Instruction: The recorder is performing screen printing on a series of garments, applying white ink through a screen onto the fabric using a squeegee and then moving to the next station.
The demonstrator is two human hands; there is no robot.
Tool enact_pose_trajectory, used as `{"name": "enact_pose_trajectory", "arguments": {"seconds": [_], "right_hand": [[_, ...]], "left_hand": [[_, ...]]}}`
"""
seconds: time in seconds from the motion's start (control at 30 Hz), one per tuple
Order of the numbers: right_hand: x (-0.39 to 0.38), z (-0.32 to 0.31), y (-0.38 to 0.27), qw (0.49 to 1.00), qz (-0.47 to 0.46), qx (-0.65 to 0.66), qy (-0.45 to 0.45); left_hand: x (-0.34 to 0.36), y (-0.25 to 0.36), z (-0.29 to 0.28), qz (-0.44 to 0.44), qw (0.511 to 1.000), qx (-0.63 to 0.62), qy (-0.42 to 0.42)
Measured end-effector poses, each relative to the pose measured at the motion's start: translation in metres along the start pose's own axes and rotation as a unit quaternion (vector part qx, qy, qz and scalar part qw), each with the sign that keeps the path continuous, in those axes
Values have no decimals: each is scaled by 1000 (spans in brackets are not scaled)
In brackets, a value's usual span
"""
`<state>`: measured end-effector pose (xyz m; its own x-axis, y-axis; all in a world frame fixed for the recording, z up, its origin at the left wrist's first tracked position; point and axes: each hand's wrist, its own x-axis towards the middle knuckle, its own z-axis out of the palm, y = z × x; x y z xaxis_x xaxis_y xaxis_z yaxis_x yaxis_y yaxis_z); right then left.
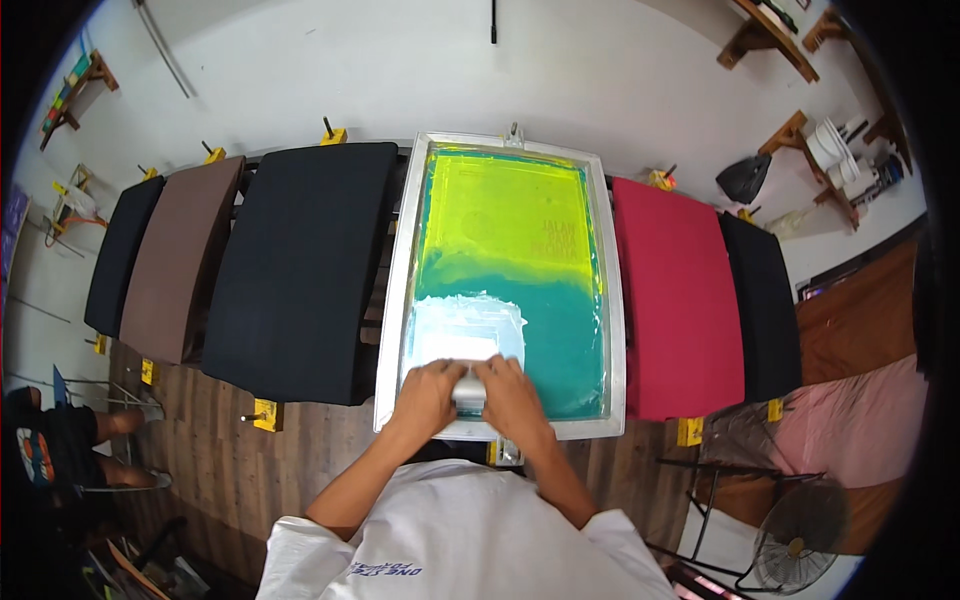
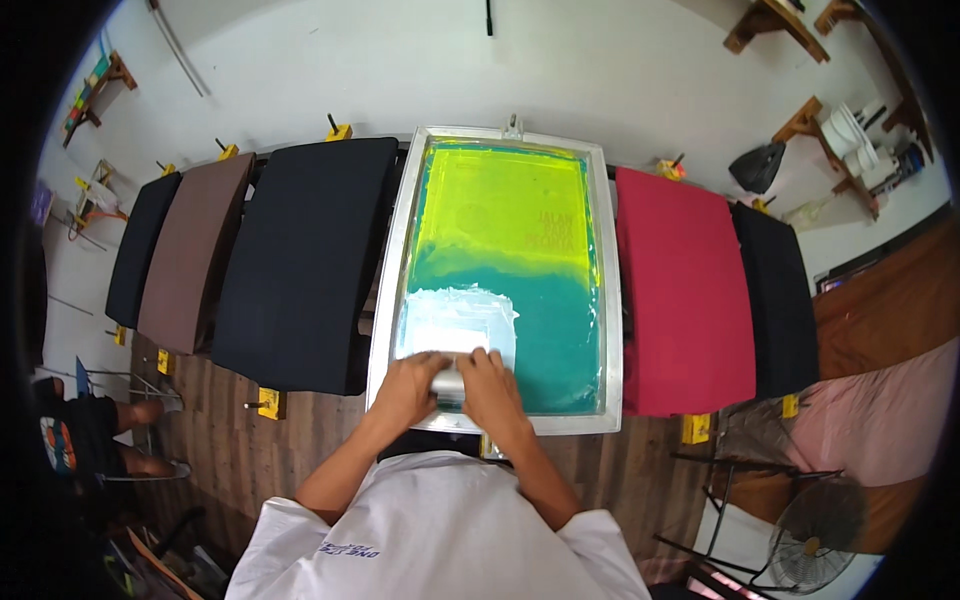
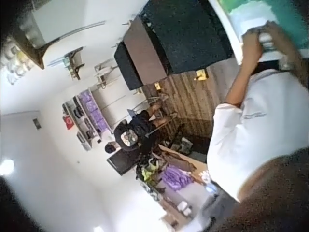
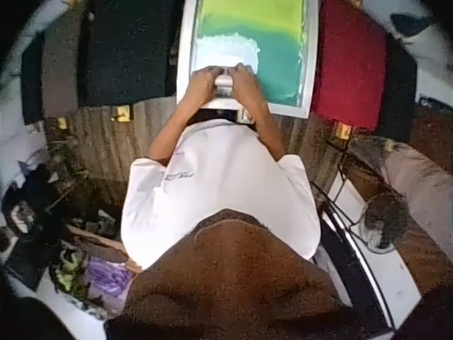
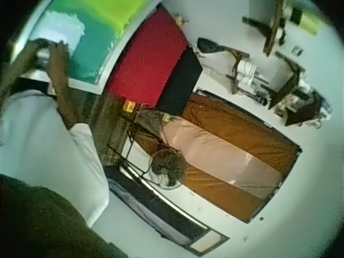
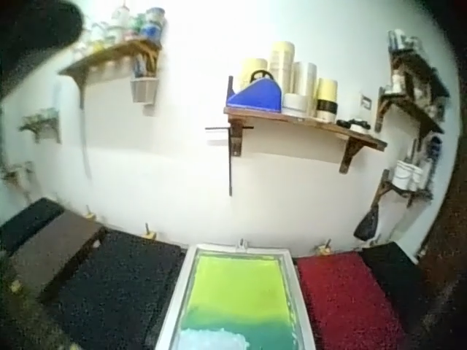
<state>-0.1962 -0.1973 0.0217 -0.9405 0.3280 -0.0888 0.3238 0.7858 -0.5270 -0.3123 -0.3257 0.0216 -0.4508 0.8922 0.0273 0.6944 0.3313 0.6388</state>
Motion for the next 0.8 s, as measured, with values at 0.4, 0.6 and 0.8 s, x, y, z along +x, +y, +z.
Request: {"name": "enact_pose_trajectory", "arguments": {"seconds": [0.4, 0.6, 0.8], "right_hand": [[-34, 33, 0, 999, -5, -39, 23], [-3, 17, 7, 998, 20, -30, 43], [-13, 54, 10, 996, 16, -61, 68]], "left_hand": [[-36, -1, 17, 9, 996, 33, -77], [4, -10, 11, 43, 998, 14, -47], [-20, -26, 27, 47, 997, 22, -62]]}}
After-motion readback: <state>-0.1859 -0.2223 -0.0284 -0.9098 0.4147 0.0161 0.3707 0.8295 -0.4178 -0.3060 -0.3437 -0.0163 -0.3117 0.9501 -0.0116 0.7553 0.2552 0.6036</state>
